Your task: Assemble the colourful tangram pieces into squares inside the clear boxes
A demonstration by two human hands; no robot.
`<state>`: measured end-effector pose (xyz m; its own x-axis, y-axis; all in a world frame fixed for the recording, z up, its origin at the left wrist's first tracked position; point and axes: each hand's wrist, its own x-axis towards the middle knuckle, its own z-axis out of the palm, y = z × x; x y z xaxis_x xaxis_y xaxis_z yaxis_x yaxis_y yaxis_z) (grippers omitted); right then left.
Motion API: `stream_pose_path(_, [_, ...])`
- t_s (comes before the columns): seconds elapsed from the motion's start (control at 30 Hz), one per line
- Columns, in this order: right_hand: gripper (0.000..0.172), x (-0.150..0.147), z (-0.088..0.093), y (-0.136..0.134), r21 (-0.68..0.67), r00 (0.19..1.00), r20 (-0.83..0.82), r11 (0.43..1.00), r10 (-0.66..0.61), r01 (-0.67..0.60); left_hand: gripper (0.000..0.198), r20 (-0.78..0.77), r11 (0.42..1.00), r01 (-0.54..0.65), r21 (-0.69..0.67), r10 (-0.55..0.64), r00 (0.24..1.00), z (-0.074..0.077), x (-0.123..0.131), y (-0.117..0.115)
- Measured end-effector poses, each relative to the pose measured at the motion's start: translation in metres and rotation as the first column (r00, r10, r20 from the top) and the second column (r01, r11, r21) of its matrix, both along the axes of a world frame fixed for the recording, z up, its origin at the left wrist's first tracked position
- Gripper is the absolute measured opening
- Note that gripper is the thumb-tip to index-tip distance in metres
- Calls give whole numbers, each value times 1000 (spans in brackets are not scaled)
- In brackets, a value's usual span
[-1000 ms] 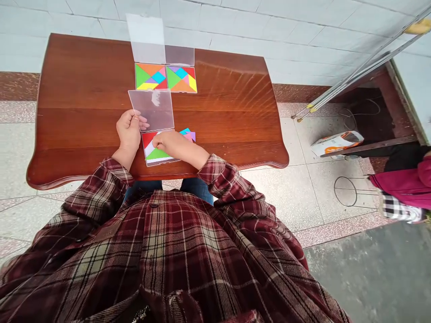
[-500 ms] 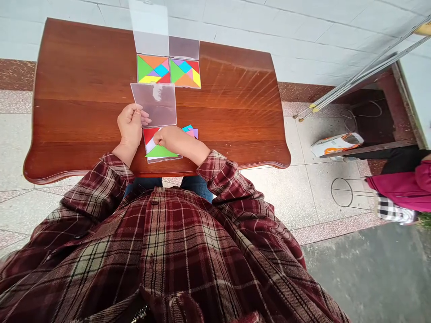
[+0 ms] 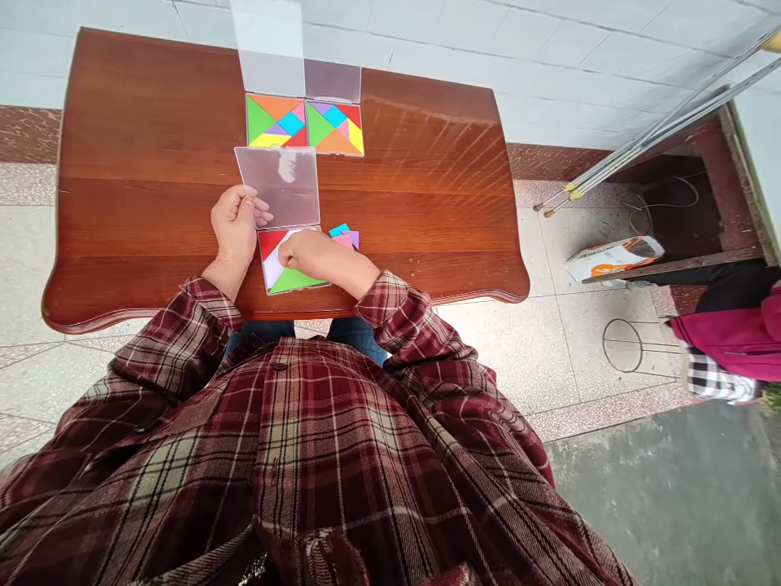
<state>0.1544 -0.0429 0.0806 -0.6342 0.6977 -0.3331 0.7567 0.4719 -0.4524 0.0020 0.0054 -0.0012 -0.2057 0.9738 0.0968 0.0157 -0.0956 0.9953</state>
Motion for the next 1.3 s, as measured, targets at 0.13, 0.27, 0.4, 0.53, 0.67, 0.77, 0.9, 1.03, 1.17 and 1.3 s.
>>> stream_pose_path(0.13, [19,4,-8,0,14,995,-89,999,35,-34,12,-19,1000,-1,1,1,1000,0,0,0])
stream_pose_path(0.27, [19,9,-9,-1,39,991,-131,998,-37,42,13,-22,1000,1,9,-1,1000,-1,0,0])
stream_pose_path(0.4, [24,13,-2,-3,60,982,-145,990,-119,129,13,-36,1000,0,26,1,999,-5,0,2])
stream_pose_path(0.53, [23,10,-7,-4,84,990,-81,989,-117,124,14,-48,999,6,32,-4,999,-5,-1,3])
stream_pose_path(0.67, [23,4,-18,-9,116,996,-6,989,-88,88,13,-43,1000,-2,21,3,999,-2,-1,1])
stream_pose_path(0.77, [24,1,-19,-15,128,996,52,990,-74,67,13,-33,1000,-9,9,9,999,0,0,1])
stream_pose_path(0.9, [21,0,-15,-19,128,993,99,990,-69,57,12,-26,1000,-10,-3,10,1000,2,1,0])
stream_pose_path(1.03, [21,4,-14,-16,110,995,63,992,-72,65,13,-43,1000,0,5,1,999,1,0,0])
stream_pose_path(1.17, [27,14,-12,-7,121,984,-4,977,-176,175,13,-54,1000,10,29,-8,998,0,-2,0])
stream_pose_path(1.3, [33,21,-14,-2,125,981,-35,973,-192,195,11,-28,1000,5,14,-5,1000,3,-2,-1])
